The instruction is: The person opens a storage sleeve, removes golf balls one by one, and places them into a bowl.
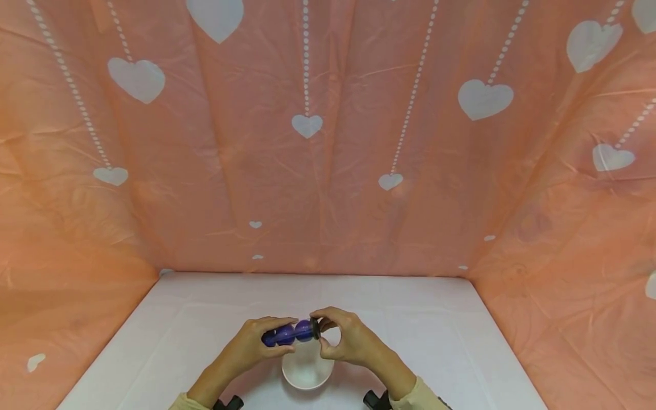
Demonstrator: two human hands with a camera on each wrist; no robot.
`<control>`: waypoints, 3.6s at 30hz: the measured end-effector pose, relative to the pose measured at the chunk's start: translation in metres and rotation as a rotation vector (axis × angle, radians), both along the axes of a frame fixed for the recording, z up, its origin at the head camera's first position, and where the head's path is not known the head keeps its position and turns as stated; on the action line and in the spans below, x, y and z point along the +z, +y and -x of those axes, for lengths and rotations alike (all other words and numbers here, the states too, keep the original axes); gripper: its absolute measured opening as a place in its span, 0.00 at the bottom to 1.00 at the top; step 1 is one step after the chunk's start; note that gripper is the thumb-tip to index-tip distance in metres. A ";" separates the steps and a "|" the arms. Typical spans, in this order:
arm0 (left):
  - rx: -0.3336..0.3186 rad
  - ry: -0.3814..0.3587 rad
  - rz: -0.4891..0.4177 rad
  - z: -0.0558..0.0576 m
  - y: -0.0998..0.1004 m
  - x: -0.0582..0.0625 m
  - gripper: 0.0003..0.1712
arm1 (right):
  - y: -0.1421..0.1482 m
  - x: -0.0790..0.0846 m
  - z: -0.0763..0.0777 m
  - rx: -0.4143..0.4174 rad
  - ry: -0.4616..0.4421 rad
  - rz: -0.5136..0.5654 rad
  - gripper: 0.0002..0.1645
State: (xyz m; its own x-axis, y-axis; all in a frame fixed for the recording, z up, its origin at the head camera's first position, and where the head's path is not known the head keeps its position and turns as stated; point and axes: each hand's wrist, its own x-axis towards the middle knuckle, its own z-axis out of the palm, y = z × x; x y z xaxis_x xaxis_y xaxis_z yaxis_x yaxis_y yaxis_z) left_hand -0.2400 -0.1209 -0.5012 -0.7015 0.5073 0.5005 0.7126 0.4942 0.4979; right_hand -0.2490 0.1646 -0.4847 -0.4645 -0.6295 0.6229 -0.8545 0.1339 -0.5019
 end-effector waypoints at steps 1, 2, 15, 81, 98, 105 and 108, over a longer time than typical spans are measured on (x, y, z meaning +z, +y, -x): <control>-0.002 -0.001 -0.002 0.000 0.000 0.000 0.31 | 0.001 0.000 0.000 0.010 -0.025 -0.002 0.39; -0.003 0.000 -0.003 0.000 -0.001 0.000 0.31 | 0.001 0.000 0.001 0.021 -0.057 -0.001 0.39; 0.003 -0.001 0.003 0.001 -0.001 0.000 0.31 | 0.006 -0.002 0.005 0.043 -0.245 0.035 0.28; -0.002 -0.053 -0.022 0.001 -0.003 0.002 0.32 | 0.005 -0.005 0.008 0.074 -0.289 0.138 0.28; 0.059 -0.081 -0.008 0.001 -0.007 0.002 0.30 | 0.009 -0.013 0.013 0.082 -0.329 0.230 0.31; 0.114 -0.116 0.020 0.001 -0.012 0.006 0.31 | 0.019 -0.015 0.014 0.001 -0.331 0.218 0.30; 0.129 -0.121 0.024 0.001 -0.013 0.007 0.31 | 0.023 -0.016 0.014 -0.012 -0.313 0.208 0.29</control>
State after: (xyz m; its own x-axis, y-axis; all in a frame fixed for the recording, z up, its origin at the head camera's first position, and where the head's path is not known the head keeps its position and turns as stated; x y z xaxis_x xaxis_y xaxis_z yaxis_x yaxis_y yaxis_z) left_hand -0.2407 -0.1343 -0.4944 -0.8159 0.4196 0.3977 0.5781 0.5905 0.5631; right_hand -0.2635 0.1877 -0.5010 -0.6596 -0.4977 0.5632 -0.6540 0.0110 -0.7564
